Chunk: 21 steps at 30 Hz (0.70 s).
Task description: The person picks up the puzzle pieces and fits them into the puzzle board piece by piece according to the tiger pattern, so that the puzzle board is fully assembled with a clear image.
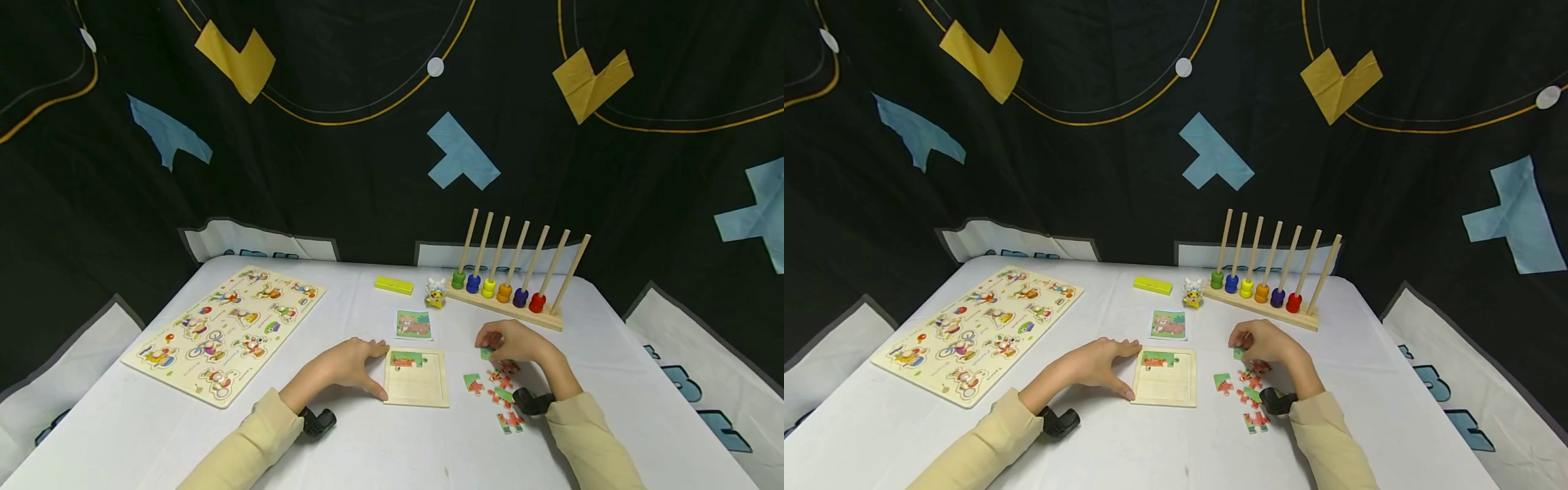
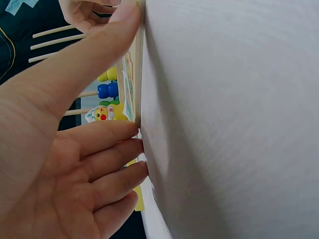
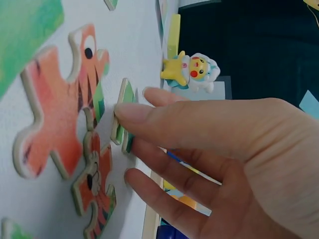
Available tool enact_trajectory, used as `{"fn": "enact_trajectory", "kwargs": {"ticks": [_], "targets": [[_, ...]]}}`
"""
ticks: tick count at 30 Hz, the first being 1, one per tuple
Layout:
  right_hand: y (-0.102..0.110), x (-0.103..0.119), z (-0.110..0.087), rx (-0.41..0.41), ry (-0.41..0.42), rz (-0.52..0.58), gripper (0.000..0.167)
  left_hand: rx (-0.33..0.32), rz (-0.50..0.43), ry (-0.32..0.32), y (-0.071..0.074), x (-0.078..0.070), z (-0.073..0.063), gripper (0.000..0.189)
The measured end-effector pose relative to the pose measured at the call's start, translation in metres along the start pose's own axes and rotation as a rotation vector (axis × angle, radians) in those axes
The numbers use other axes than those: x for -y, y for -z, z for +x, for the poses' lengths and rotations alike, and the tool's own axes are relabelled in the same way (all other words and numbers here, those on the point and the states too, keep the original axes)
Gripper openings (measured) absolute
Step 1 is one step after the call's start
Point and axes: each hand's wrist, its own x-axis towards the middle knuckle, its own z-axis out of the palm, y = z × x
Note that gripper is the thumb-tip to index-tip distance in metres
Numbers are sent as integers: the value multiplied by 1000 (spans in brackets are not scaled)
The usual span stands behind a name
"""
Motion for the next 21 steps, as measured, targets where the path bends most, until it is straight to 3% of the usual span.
{"fn": "enact_trajectory", "kwargs": {"ticks": [6,9,14,17,21], "targets": [[2,1,-1,-37,11,-35,22,-2,3,-11,0,0,0,92],[1,4,-1,-87,-62,-65,19,-3,-1,-11,0,0,0,93],[-4,11,-3,-92,-220,-110,33,4,-5,-6,0,1,0,94],[-6,14,-4,-91,-211,-105,29,3,-6,-9,-1,1,0,94],[-7,14,-4,-91,-139,-80,20,0,-5,-11,-1,2,0,94]]}}
